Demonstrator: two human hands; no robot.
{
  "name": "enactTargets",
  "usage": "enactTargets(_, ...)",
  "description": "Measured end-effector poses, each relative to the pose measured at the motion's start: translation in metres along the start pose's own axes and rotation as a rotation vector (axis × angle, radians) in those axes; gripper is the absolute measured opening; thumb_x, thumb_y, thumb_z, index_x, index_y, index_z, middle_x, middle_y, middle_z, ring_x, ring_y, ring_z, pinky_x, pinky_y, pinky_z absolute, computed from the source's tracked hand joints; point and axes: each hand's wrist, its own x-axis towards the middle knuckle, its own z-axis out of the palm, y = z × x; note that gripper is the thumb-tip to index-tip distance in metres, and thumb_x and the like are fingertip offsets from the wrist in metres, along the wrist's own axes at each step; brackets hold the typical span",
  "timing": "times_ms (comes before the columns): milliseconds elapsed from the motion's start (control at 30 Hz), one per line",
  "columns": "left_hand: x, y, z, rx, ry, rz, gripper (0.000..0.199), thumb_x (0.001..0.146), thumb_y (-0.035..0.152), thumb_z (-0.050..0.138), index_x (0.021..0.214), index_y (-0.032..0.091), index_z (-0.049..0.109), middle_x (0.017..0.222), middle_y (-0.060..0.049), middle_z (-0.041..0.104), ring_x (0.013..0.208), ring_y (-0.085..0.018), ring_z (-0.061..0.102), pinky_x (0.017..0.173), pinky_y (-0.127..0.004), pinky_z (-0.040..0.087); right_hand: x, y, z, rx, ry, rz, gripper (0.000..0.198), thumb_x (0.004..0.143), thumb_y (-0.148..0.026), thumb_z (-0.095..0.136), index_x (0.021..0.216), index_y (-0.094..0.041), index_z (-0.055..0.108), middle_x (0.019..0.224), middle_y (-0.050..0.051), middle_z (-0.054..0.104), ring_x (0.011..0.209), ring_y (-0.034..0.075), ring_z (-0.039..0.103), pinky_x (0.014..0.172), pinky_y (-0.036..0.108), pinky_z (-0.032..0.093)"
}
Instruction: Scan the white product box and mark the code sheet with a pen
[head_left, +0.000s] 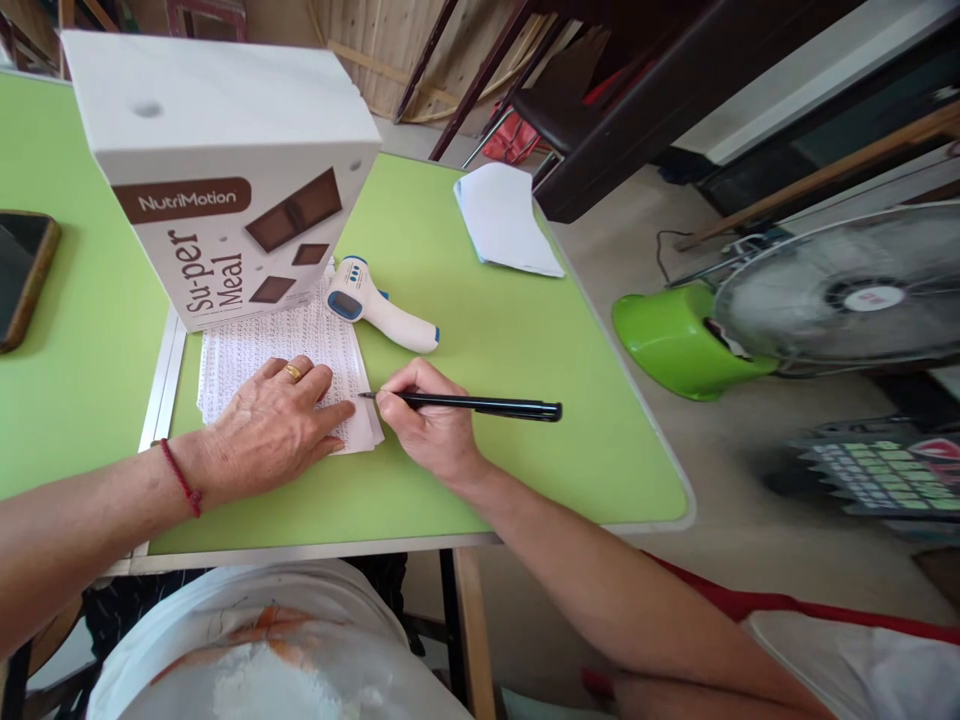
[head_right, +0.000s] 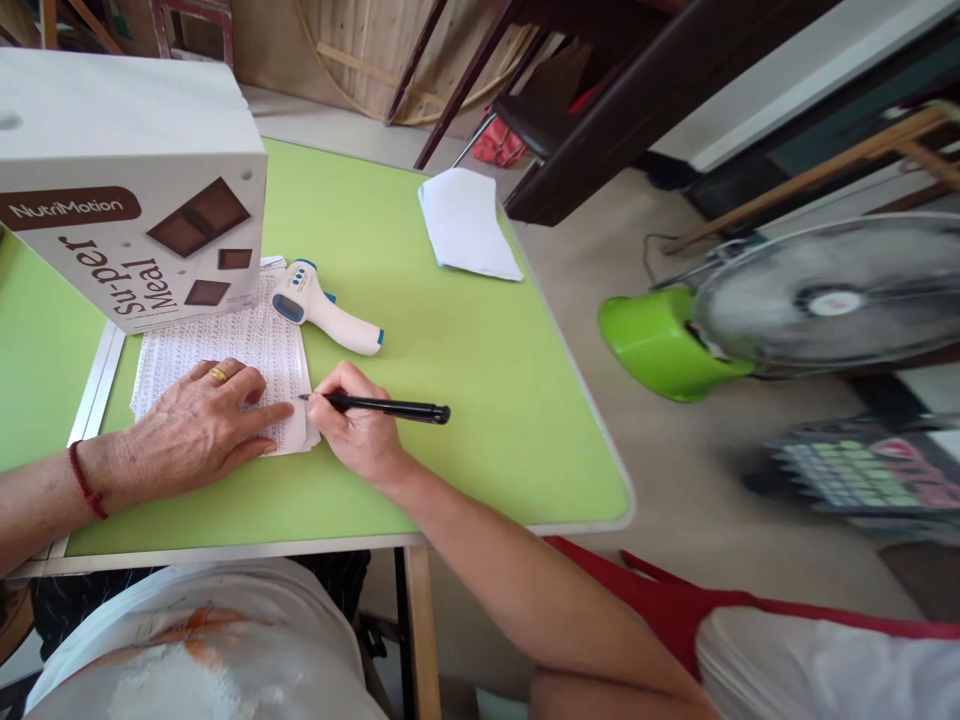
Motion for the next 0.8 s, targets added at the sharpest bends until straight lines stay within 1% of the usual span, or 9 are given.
enactTargets(167, 0.000, -0.001, 0.001, 0.004, -0.004, 0.003, 0.021, 0.093, 0.033, 0.060, 0.109, 0.022, 0.066, 0.094, -0.010, 0.055, 0.083, -0.025, 0.051, 0.075, -0.039, 0.043, -0.001, 0.002, -0.001, 0.016, 0.041, -0.005, 0.014, 0.075, -0.019, 0.056, 0.063, -0.023, 0.049, 0.053, -0.006, 0.051, 0.048, 0.010, 0.045, 0.047, 0.023, 0.039)
enactTargets(600, 0.001, 0.000, 0.000, 0.008, -0.018, -0.004, 0.020, 0.092, 0.032, 0.060, 0.108, 0.022, 0.066, 0.093, -0.009, 0.056, 0.085, -0.025, 0.051, 0.076, -0.038, 0.042, -0.001, 0.001, 0.000, -0.033, 0.000, -0.040, 0.016, 0.075, -0.017, 0.055, 0.062, -0.023, 0.046, 0.051, -0.007, 0.047, 0.046, 0.009, 0.042, 0.046, 0.023, 0.037)
enactTargets(667, 0.000, 0.000, 0.000, 0.006, -0.017, -0.002, 0.020, 0.093, 0.033, 0.059, 0.108, 0.022, 0.066, 0.094, -0.010, 0.056, 0.086, -0.026, 0.052, 0.076, -0.039, 0.043, -0.001, 0.003, -0.002, -0.055, 0.032, -0.049, 0.015, 0.074, -0.017, 0.056, 0.064, -0.023, 0.046, 0.052, -0.007, 0.048, 0.047, 0.010, 0.044, 0.048, 0.023, 0.039)
enactTargets(800, 0.000, -0.001, 0.004, -0.004, 0.007, 0.010, 0.019, 0.092, 0.033, 0.059, 0.104, 0.021, 0.067, 0.094, -0.010, 0.057, 0.086, -0.027, 0.053, 0.075, -0.040, 0.045, 0.003, -0.001, -0.011, -0.166, 0.166, -0.094, 0.009, 0.075, -0.017, 0.058, 0.072, -0.023, 0.052, 0.057, -0.007, 0.053, 0.050, 0.010, 0.050, 0.051, 0.024, 0.044)
